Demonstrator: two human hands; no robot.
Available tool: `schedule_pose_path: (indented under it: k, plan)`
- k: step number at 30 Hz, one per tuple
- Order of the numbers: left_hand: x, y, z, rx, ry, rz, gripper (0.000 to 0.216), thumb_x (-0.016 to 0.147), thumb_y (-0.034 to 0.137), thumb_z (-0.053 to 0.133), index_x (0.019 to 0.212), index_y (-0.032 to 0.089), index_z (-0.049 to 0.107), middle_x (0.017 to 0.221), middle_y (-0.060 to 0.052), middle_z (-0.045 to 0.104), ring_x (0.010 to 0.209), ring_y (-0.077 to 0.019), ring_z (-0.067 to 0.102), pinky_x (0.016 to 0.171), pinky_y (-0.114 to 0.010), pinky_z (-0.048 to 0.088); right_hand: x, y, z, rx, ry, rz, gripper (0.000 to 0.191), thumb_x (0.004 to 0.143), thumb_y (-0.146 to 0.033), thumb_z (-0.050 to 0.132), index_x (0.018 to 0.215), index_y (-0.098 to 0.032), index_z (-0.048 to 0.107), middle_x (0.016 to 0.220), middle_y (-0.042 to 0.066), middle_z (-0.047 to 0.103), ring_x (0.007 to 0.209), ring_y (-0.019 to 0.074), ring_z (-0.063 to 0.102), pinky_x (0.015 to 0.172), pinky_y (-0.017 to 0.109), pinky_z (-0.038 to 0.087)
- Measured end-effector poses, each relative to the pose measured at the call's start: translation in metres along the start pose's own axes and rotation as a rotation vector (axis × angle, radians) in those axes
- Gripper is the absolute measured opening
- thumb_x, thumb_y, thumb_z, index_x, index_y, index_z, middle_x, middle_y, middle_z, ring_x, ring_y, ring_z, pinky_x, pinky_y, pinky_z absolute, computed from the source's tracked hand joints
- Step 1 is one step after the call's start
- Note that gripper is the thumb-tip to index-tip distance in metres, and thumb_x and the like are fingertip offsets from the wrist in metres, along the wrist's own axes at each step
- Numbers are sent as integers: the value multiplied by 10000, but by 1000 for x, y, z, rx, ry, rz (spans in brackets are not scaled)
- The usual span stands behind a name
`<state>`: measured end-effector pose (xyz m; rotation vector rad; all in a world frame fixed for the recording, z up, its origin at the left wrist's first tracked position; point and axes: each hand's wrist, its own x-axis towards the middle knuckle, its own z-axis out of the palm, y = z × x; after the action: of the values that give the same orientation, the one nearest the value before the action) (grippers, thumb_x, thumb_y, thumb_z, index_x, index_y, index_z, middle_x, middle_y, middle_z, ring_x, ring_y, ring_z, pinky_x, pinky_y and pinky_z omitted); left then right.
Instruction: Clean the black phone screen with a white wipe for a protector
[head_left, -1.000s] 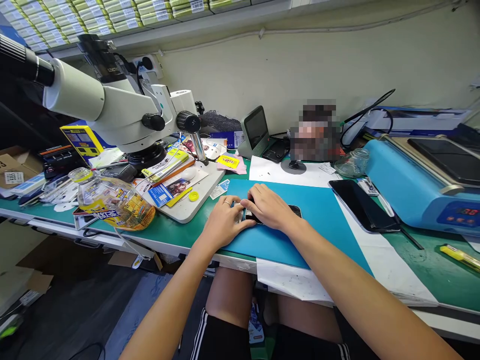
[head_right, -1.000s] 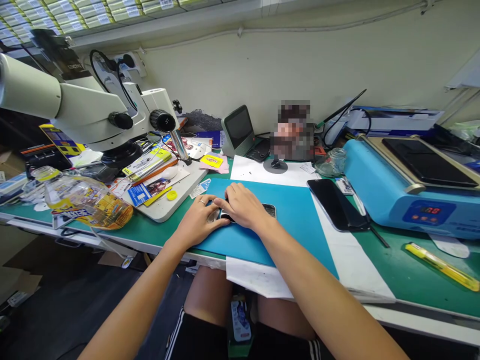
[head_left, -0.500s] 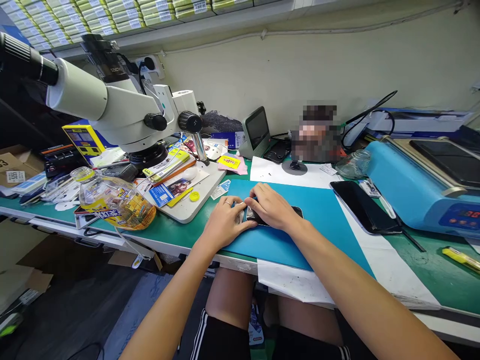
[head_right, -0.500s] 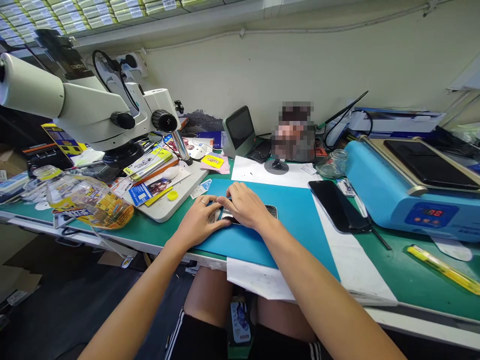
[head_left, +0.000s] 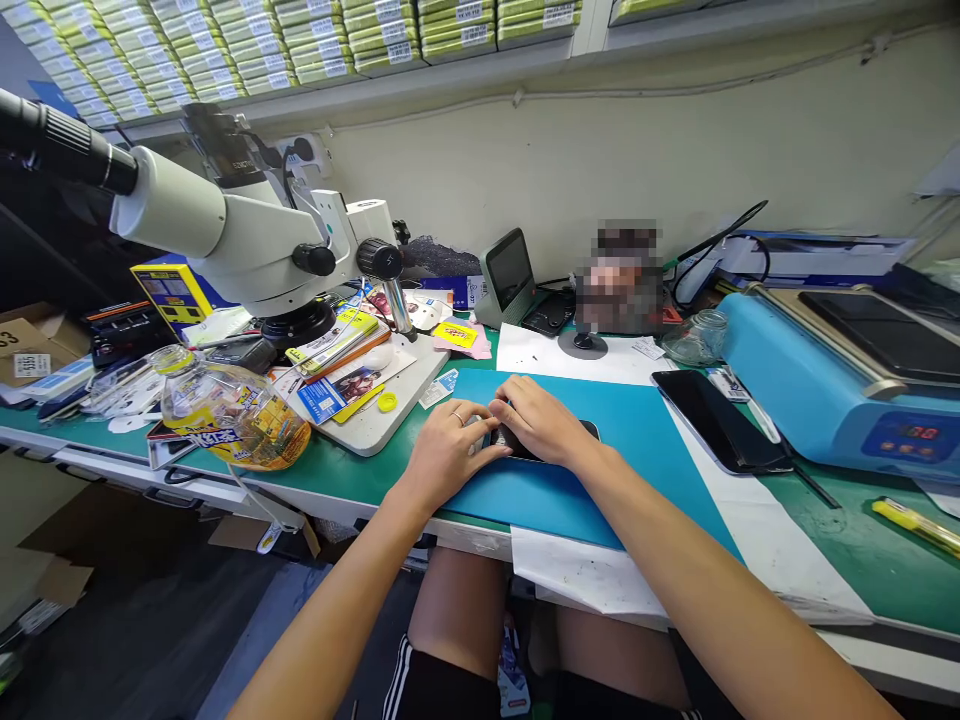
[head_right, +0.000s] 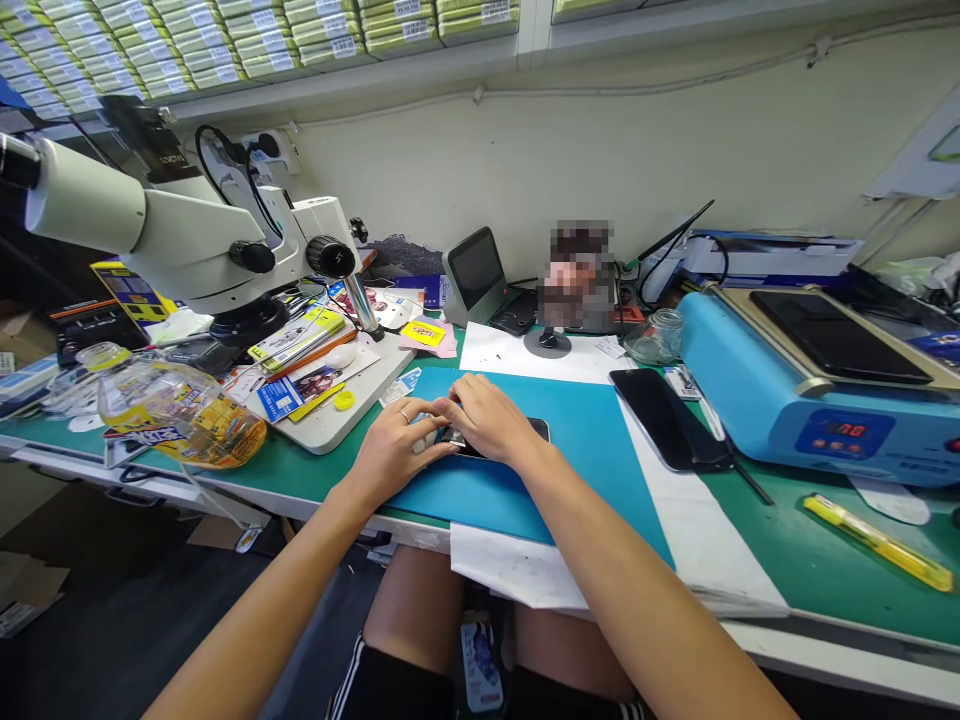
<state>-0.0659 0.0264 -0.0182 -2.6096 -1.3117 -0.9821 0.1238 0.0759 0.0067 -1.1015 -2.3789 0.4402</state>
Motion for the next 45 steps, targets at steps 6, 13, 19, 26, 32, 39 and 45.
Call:
schedule_pose_path:
  k: [6, 13, 19, 26, 32, 39, 45]
  plan:
    - [8, -5, -6, 43, -62, 19, 275, 961, 437, 655, 1056, 215, 786, 1040, -73, 752, 996, -256, 665, 921, -419, 543, -4, -9, -37, 19, -1, -80, 617, 1012, -671, 222, 932, -216, 631, 1019, 111, 665, 984, 253, 587, 911, 414, 455]
    - [56, -22, -14, -165, -212, -179, 423, 1016, 503, 517, 913, 210, 803, 1060, -49, 767, 1007, -245, 690, 910, -350, 536, -45, 46, -87, 180, 73, 188, 673, 915, -794, 350, 928, -223, 706, 961, 97, 730, 898, 277, 661, 819, 417, 505]
    - [75, -28, -11, -85, -270, -259, 411, 1054, 346, 385, 1159, 151, 730, 1245, -118, 715, 1178, -287, 646, 1032, -401, 491, -66, 80, -66, 195, 169, 310, 701, 922, -793, 279, 989, -224, 682, 994, 111, 741, 910, 265, 678, 828, 416, 525]
    - [1, 2, -22, -75, -231, -294, 321, 1023, 344, 478, 1216, 210, 696, 1231, -85, 684, 1147, -263, 643, 1001, -402, 525, -64, 71, -66, -15, 238, 326, 368, 940, -555, 472, 809, -240, 612, 892, 93, 702, 839, 263, 614, 788, 402, 451]
    - [-15, 3, -14, -38, -111, -327, 176, 984, 240, 556, 1013, 228, 729, 1035, -61, 700, 1036, -247, 654, 903, -364, 541, -66, 68, -63, -51, 176, 333, 325, 935, -489, 472, 752, -245, 583, 841, 77, 708, 792, 248, 619, 728, 373, 426]
    - [10, 20, -10, -72, -57, -289, 141, 994, 194, 544, 982, 218, 683, 1020, -52, 727, 1012, -246, 669, 897, -374, 539, -69, 68, -64, -43, 171, 338, 352, 949, -499, 434, 784, -240, 607, 887, 82, 724, 831, 257, 638, 735, 375, 435]
    - [-2, 47, 2, -112, -168, -168, 309, 1065, 281, 404, 1320, 209, 564, 1340, -88, 674, 1296, -236, 599, 1070, -389, 509, -70, 71, -62, -36, 167, 319, 359, 951, -504, 429, 779, -241, 604, 901, 82, 721, 845, 255, 640, 756, 374, 443]
